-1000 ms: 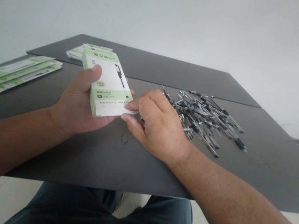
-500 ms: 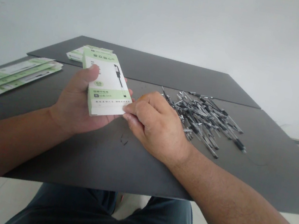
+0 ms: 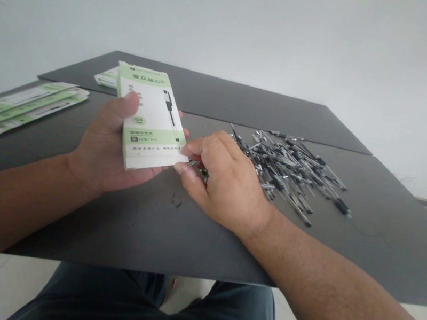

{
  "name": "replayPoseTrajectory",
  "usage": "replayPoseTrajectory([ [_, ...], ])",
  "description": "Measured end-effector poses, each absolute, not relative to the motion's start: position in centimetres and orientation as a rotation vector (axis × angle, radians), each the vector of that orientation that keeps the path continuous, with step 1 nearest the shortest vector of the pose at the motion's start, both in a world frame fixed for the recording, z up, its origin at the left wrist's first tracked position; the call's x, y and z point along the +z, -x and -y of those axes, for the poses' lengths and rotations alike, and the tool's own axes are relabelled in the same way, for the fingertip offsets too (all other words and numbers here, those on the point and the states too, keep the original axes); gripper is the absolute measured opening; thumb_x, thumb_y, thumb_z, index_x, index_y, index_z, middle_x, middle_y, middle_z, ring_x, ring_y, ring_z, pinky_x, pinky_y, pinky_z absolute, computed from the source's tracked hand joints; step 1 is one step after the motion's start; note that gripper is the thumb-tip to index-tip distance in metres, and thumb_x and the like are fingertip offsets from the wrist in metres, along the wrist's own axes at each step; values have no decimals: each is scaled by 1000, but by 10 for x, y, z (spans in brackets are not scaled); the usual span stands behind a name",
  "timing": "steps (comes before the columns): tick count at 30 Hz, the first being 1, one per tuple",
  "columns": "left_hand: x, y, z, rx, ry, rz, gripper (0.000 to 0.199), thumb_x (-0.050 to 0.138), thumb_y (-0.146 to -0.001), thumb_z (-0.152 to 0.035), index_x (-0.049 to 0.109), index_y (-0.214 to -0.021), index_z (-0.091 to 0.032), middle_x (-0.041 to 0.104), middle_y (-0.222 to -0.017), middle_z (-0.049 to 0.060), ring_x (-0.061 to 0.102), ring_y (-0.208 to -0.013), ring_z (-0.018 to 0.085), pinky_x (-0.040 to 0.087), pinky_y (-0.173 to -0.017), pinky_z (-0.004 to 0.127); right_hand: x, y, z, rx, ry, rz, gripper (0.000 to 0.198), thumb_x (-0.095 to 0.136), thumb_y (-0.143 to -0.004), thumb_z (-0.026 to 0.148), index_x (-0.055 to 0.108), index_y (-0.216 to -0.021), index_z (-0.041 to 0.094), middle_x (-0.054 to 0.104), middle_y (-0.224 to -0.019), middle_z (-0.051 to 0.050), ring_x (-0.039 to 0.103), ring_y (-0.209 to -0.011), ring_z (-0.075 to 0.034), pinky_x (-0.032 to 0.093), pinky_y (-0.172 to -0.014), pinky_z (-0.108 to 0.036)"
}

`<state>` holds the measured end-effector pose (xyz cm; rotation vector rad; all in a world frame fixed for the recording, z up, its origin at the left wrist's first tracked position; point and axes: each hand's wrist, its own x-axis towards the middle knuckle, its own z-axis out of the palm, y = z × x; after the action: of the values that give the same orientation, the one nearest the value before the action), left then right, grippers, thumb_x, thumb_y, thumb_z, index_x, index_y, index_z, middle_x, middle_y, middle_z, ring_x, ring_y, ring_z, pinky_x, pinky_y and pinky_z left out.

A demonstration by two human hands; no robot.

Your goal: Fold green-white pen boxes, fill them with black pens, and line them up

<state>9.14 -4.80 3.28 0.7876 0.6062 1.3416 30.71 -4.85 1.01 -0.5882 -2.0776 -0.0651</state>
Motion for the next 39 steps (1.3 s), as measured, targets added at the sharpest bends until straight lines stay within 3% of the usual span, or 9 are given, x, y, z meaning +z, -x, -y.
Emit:
replayPoseTrajectory([
  [3, 34, -93, 49, 1338, -811, -610, 25, 74, -103, -50, 75, -110, -27, 81, -95, 5, 82, -97, 32, 65, -94, 48, 9, -307, 49, 8, 624, 2079, 20, 82, -102, 24, 73, -121, 23, 79, -101, -3, 68, -75, -18, 65, -76, -36],
  [7, 35, -95, 50, 1346, -785, -599, 22, 79, -99, -44, 74, -110, -26, 81, -101, 5, 82, -117, 36, 65, -104, 49, 9, -307, 48, 12, 605, 2117, 30, 78, -107, 29, 73, -136, 23, 79, -100, -2, 70, -78, -19, 66, -78, -37],
  [10, 35, -97, 51, 1335, -772, -609, 22, 73, -102, -46, 74, -110, -25, 81, -101, 6, 80, -127, 39, 64, -110, 52, 10, -307, 47, -19, 575, 2139, 26, 78, -109, 30, 75, -133, 21, 79, -100, -4, 71, -81, -20, 65, -80, -37],
  [15, 32, -96, 51, 1332, -819, -569, 21, 73, -103, -45, 76, -109, -25, 82, -98, 6, 81, -123, 38, 67, -106, 47, 11, -306, 45, 2, 561, 2149, 22, 80, -108, 29, 75, -127, 21, 79, -103, -5, 70, -85, -21, 64, -79, -38],
  [21, 20, -93, 48, 1302, -909, -530, 37, 91, -95, -50, 76, -116, -24, 81, -102, 4, 81, -115, 33, 67, -100, 42, 12, -301, 49, -74, 569, 2111, 43, 87, -103, 54, 76, -130, 23, 75, -116, -13, 71, -108, -33, 63, -93, -53],
  [28, 12, -93, 46, 1306, -906, -522, 42, 92, -97, -52, 76, -121, -22, 82, -103, 4, 80, -107, 29, 64, -91, 35, 13, -297, 56, -27, 512, 2157, 37, 84, -107, 48, 75, -131, 21, 76, -118, -14, 72, -110, -33, 63, -96, -53],
  [34, 15, -95, 48, 1284, -896, -464, 46, 103, -88, -44, 76, -117, -20, 82, -100, 1, 76, -84, 18, 64, -80, 30, 13, -296, 57, -32, 530, 2176, 27, 82, -109, 42, 75, -124, 21, 77, -113, -13, 72, -107, -33, 62, -96, -52],
  [39, 13, -94, 47, 1259, -879, -455, 47, 100, -90, -48, 75, -119, -21, 80, -99, 2, 79, -96, 24, 63, -84, 35, 13, -298, 52, -16, 517, 2195, 28, 83, -109, 41, 75, -126, 21, 78, -113, -13, 72, -106, -33, 62, -94, -50],
])
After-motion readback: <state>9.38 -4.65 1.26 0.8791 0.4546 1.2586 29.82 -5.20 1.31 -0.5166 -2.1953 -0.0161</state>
